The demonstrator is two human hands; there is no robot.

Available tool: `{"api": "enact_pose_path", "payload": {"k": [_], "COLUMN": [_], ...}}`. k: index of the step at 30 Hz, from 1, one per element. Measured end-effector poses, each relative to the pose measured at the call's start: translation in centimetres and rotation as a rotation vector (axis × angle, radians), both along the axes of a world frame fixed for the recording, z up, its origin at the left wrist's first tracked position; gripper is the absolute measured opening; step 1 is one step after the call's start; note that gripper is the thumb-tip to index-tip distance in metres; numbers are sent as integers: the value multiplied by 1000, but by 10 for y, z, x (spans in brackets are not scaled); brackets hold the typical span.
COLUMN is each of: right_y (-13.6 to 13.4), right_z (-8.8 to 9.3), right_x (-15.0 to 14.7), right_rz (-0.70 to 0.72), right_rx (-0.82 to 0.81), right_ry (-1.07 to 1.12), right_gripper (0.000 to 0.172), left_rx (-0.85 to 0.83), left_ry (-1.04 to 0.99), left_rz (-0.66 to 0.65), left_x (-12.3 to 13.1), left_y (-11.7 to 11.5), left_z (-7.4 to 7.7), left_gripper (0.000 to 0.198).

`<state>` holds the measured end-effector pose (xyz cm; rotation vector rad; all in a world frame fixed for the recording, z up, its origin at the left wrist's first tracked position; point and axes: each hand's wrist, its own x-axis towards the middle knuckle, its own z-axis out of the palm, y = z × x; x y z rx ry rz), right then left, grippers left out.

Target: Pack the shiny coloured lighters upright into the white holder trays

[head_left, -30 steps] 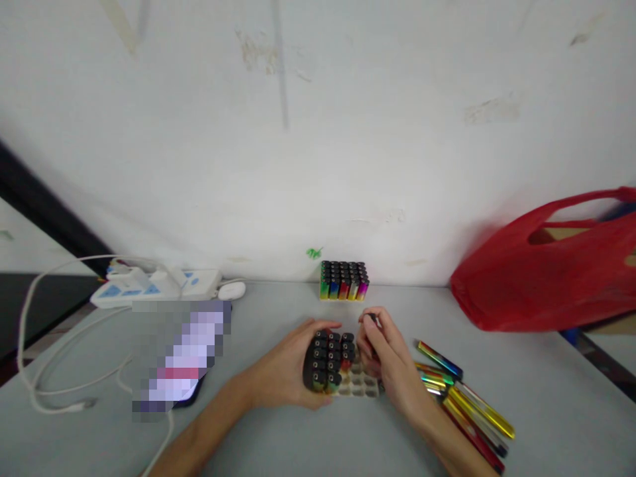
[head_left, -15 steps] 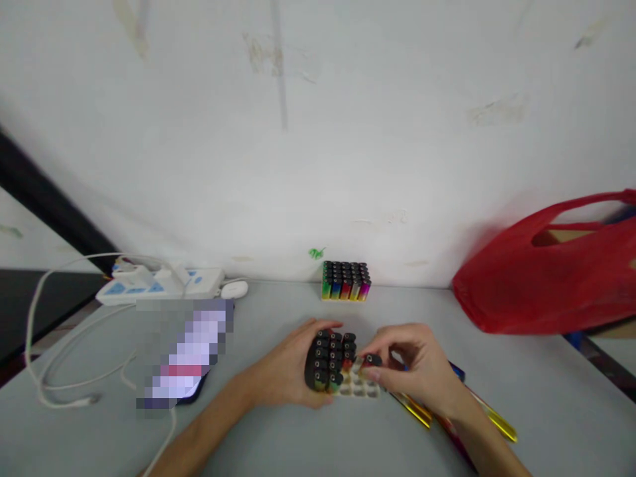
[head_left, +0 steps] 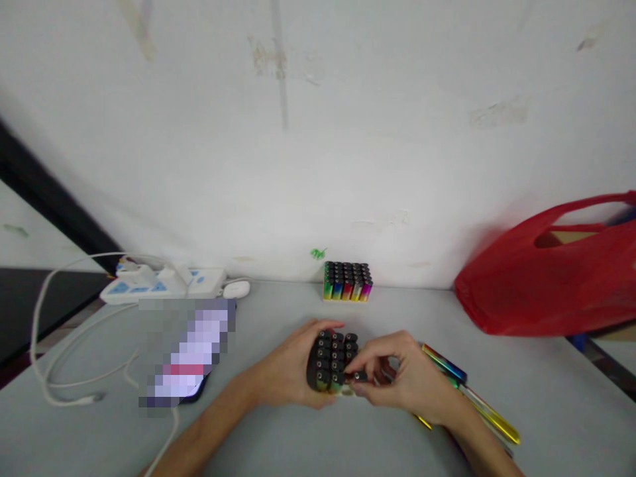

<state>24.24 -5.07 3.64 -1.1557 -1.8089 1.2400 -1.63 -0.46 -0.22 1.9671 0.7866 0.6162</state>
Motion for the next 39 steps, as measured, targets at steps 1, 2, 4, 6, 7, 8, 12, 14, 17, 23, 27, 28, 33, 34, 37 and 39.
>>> {"api": "enact_pose_path", "payload": {"k": [1, 2, 4, 6, 7, 8, 12, 14, 17, 23, 27, 28, 33, 34, 37, 39], "right_y": [1, 1, 2, 3, 3, 4, 3, 3, 2, 0, 0, 0, 7, 10, 16, 16], "right_z": [0, -1, -1, -1, -1, -1, -2, -4, -6, -8, -5, -4, -2, -2, 2, 6], "right_x": [0, 0, 0, 0, 0, -1, -1, -1, 1, 0, 0, 0, 10, 14, 26, 35], "right_rz": [-8, -18, -42, -62, -67, -70, -64, -64, -63, -43, -65, -84, -213, -203, -144, -150], "right_rx": [9, 18, 29, 30, 28, 26, 27, 32, 31, 42, 99, 110, 134, 129, 141, 163], "right_ry": [6, 15, 33, 41, 43, 45, 67, 72, 55, -2, 0, 3, -119, -169, -367, -508], "right_gripper": [14, 16, 20, 22, 23, 23, 26, 26, 26, 26, 33, 34, 21, 19, 13, 7], "left_rx": [-3, -3, 1, 1, -2, -4, 11, 13, 11, 16, -8, -14, -91, -108, -141, -148], "left_ry": [-2, -2, 1, 7, 9, 11, 15, 15, 20, 14, 5, 4, -23, -37, -73, -80], "left_rz": [3, 4, 4, 9, 13, 17, 11, 5, 4, 3, 31, 42, 31, 26, 5, -6], "left_x": [0, 0, 0, 0, 0, 0, -1, -1, -1, -1, -1, 0, 1, 2, 3, 3], "left_y": [0, 0, 0, 0, 0, 0, 0, 0, 0, 0, -3, -4, -5, -5, -4, -4], "left_z": [0, 0, -1, -1, 0, 0, 1, 1, 0, -1, 2, 3, 5, 4, -1, -4], "left_gripper": [111, 111, 111, 111, 111, 111, 110, 110, 111, 109, 109, 108, 113, 115, 118, 119]}}
